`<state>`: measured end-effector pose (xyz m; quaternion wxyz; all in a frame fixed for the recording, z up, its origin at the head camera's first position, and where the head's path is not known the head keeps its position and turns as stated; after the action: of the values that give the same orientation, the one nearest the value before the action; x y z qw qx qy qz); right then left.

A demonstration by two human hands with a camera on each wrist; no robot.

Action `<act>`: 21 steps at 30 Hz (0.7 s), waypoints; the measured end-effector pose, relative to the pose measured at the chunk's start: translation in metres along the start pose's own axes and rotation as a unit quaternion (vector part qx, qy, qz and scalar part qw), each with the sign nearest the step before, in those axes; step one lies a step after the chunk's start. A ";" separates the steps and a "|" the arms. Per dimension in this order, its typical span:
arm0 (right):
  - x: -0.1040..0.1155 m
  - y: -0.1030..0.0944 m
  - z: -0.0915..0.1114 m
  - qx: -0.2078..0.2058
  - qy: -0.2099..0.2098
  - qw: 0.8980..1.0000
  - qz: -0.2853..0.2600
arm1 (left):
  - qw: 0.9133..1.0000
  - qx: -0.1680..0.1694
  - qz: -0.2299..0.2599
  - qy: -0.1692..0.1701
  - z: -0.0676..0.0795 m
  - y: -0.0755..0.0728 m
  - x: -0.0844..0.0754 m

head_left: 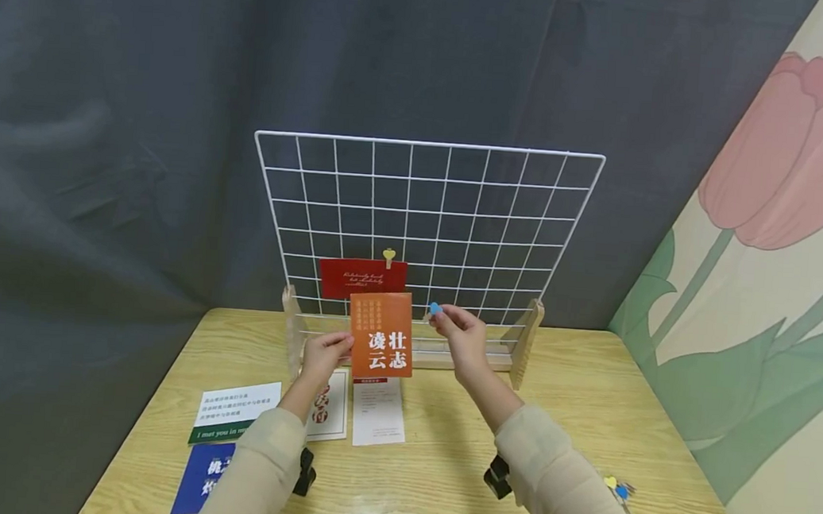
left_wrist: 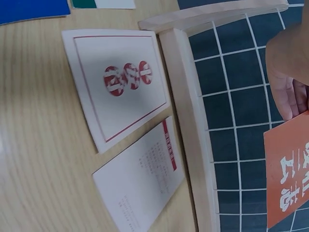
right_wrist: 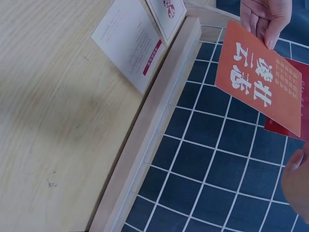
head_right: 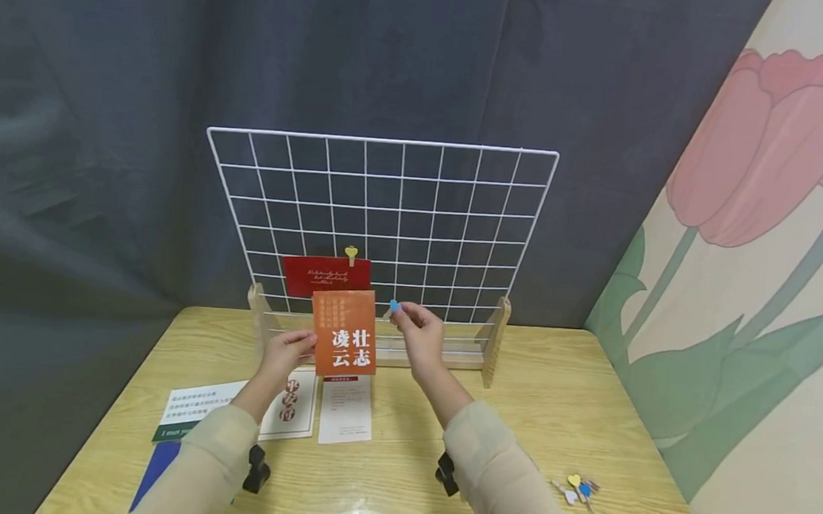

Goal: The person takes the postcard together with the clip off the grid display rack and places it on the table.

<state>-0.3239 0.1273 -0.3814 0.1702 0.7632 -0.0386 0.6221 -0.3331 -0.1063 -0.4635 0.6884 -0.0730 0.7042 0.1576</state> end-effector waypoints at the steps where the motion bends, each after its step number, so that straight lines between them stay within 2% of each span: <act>1: -0.001 -0.001 0.001 -0.001 0.002 1.000 0.000 | 1.000 0.013 0.019 0.015 -0.003 0.000 0.006; 6: -0.006 -0.005 0.004 0.003 0.013 1.000 -0.005 | 1.000 0.011 0.017 0.000 0.002 0.001 0.016; 8: -0.008 -0.007 0.006 0.000 0.013 1.000 0.002 | 1.000 -0.003 -0.009 -0.026 0.008 0.001 0.014; 10: -0.014 -0.010 0.004 -0.008 0.014 1.000 0.012 | 0.999 0.003 -0.015 -0.037 0.011 0.003 0.013; 11: -0.015 -0.011 0.005 0.001 0.003 1.000 0.003 | 0.999 0.003 -0.016 -0.046 0.013 0.004 0.013; 12: -0.042 -0.015 -0.010 0.013 -0.010 1.000 -0.013 | 0.998 0.005 -0.017 -0.054 0.014 0.005 0.014; 13: -0.060 -0.020 -0.019 0.023 -0.029 0.999 -0.025 | 0.998 0.008 -0.014 -0.054 0.015 0.006 0.016; 14: -0.080 -0.026 -0.029 0.035 -0.044 0.998 -0.039 | 0.999 0.023 0.006 -0.043 0.007 0.005 0.030; 16: -0.088 -0.031 -0.031 0.041 -0.042 0.997 -0.046 | 0.999 0.019 0.005 -0.050 0.008 0.007 0.036; 17: -0.115 -0.039 -0.043 0.047 -0.047 0.996 -0.061 | 0.998 0.018 0.006 -0.052 0.008 0.008 0.038; 18: -0.115 -0.041 -0.041 0.044 -0.041 0.996 -0.058 | 0.999 0.018 0.004 -0.051 0.009 0.008 0.040; 19: -0.092 -0.040 -0.026 0.039 -0.034 0.997 -0.056 | 0.999 0.018 0.004 -0.051 0.010 0.009 0.042; 20: -0.106 -0.046 -0.030 0.037 -0.024 0.997 -0.057 | 0.998 0.017 0.003 -0.056 0.011 0.010 0.043; 21: -0.096 -0.046 -0.023 0.029 -0.012 0.998 -0.053 | 0.997 0.003 -0.015 -0.071 0.020 0.012 0.032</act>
<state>-0.3541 0.1626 -0.4797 0.1804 0.7764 0.0180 0.6036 -0.3194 -0.0850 -0.4936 0.7393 -0.0700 0.6529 0.1496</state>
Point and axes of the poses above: each hand's wrist, its own z-axis away from the middle knuckle, its own y-axis out of the palm, x = y × z, the point moved 6 cm from there along -z, towards the middle knuckle, and after that the axes turned 7 degrees about -x, right-handed, at the moved point
